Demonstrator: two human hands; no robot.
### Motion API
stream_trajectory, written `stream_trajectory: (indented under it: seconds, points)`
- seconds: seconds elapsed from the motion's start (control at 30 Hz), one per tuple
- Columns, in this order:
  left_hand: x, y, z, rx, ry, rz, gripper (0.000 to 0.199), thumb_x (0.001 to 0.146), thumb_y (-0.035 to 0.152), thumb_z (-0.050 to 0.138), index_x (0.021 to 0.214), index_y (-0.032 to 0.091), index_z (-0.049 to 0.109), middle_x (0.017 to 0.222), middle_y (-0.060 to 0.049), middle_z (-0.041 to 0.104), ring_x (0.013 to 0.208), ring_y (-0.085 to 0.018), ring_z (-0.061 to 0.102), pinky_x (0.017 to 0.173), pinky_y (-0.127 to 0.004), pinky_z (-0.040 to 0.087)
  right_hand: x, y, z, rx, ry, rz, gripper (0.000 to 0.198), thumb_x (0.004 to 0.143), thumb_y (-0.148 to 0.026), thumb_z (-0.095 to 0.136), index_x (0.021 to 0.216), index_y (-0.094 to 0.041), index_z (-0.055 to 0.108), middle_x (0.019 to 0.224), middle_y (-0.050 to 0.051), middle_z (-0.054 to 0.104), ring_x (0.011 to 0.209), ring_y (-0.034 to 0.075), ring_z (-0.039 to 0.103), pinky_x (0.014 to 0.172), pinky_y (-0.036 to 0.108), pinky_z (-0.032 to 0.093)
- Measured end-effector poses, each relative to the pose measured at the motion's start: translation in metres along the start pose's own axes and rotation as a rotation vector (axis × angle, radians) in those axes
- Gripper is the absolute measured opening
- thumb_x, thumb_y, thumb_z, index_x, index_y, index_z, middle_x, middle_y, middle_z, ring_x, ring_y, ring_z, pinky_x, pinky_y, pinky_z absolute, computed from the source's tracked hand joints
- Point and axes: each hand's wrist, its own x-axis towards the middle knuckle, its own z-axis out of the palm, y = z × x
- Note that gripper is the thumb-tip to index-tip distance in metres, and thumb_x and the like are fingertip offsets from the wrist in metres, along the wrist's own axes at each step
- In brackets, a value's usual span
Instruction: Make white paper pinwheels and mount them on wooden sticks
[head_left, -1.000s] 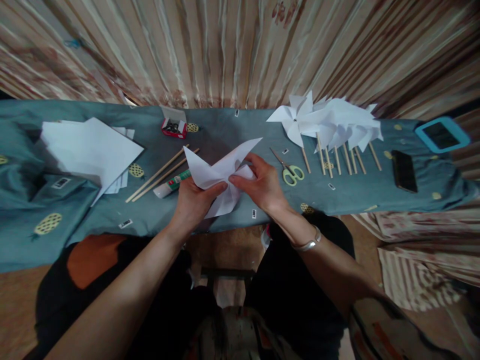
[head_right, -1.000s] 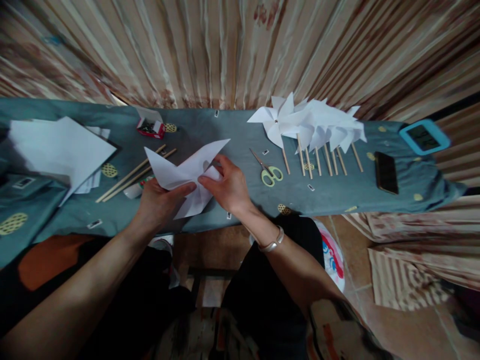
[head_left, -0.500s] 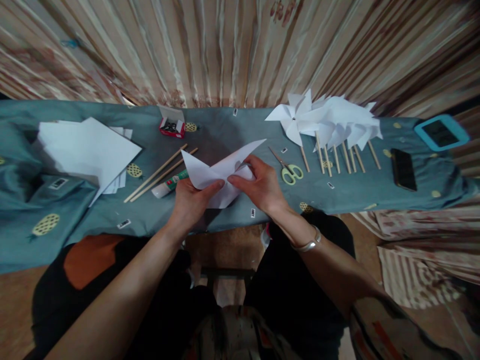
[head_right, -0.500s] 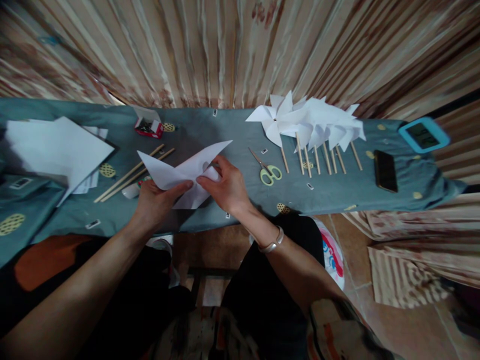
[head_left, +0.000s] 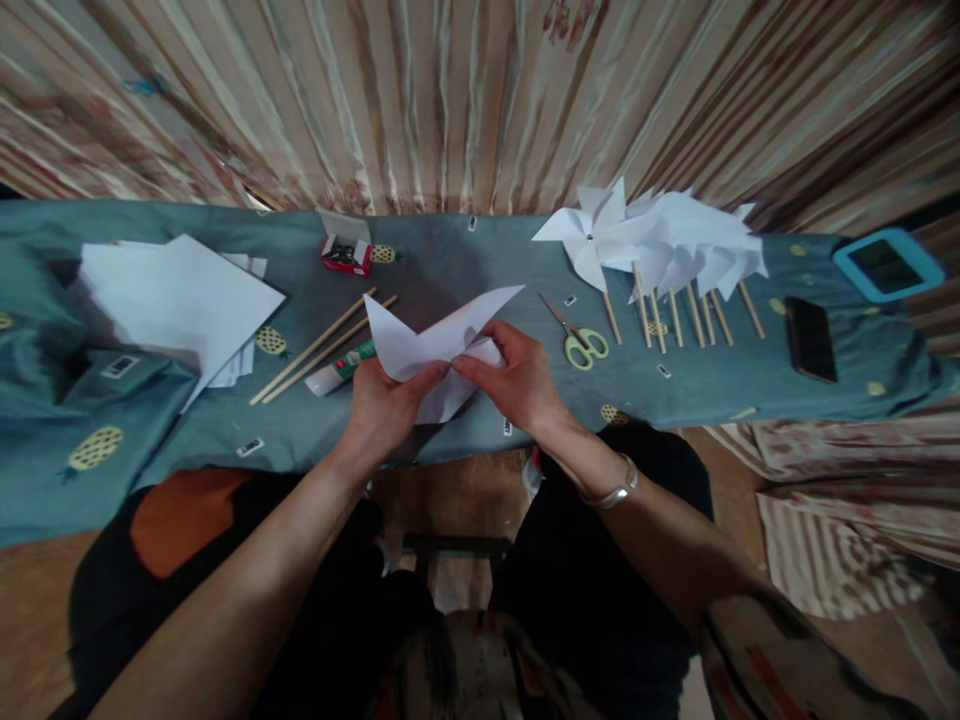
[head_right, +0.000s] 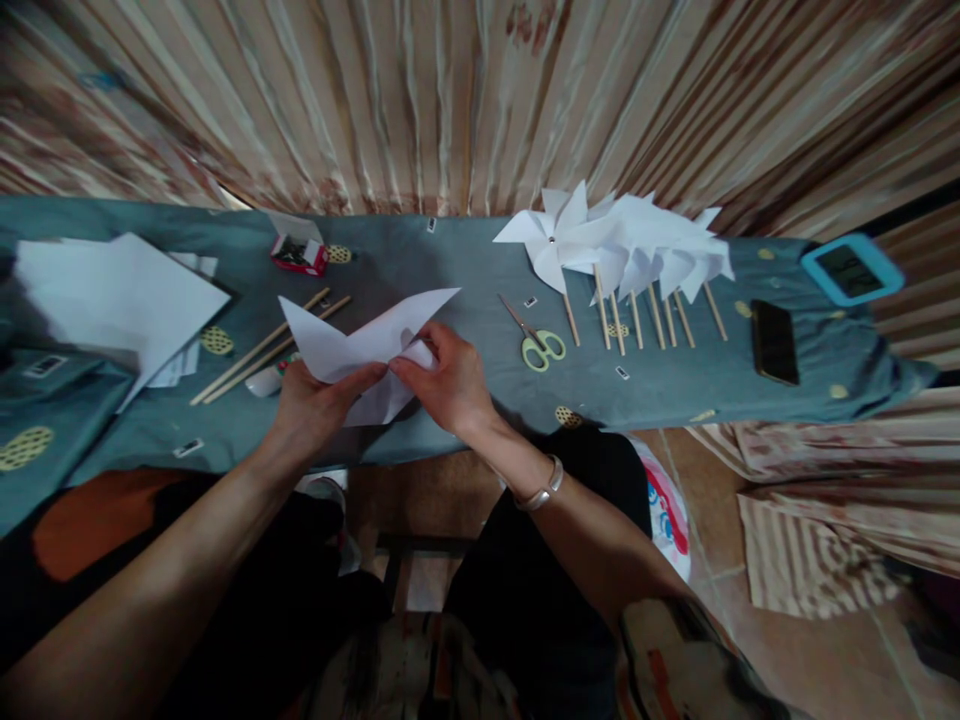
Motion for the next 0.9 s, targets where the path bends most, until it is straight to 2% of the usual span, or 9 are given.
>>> stream_trajectory:
  seconds: [0.23,0.53,0.7,0.9]
  points:
    - [0.0023,-0.0023,-0.0003,-0.028,-0.026,0.005,0.034,0.057,0.035,0.086,0.083,0.017,0.076,0.093,-0.008,0.079,0.091,-0.029,0.072,0.084,-0.038,0.059,0.0032,-0.0007,-0.0023,0.008,0.017,-0.006,0.024,0.070,-0.028,0.072,0.091,-0.019,0.065,0.090,0.003,0.075,0.082,0.020,0.068,0.074,0.033,0.053]
    - [0.0013,-0.0023,0.0004,-0.018,0.003,0.005,0.031,0.057,0.033,0.085,0.082,0.017,0.076,0.091,-0.008,0.079,0.084,-0.027,0.072,0.080,-0.038,0.060,0.0015,-0.0008,-0.0010,0.044,0.016,0.006,0.026,0.069,-0.029,0.073,0.091,-0.018,0.064,0.087,0.002,0.074,0.081,0.020,0.067,0.074,0.033,0.052]
    - [0.0006,-0.0010,0.0009,-0.037,-0.030,-0.006,0.035,0.055,0.035,0.087,0.084,0.016,0.077,0.093,-0.009,0.079,0.090,-0.029,0.073,0.083,-0.038,0.059,0.0033,0.0005,-0.0024,0.011,0.014,-0.003,0.025,0.069,-0.029,0.073,0.091,-0.018,0.065,0.090,0.004,0.074,0.083,0.021,0.068,0.076,0.034,0.053]
    - [0.0014,-0.0049,0.0015,-0.076,0.038,-0.009,0.037,0.054,0.034,0.088,0.085,0.015,0.076,0.092,-0.008,0.079,0.088,-0.028,0.072,0.082,-0.037,0.059,0.0017,0.0005,-0.0003,-0.022,0.035,-0.025,0.024,0.072,-0.032,0.072,0.092,-0.020,0.065,0.092,0.003,0.075,0.084,0.021,0.068,0.077,0.034,0.053]
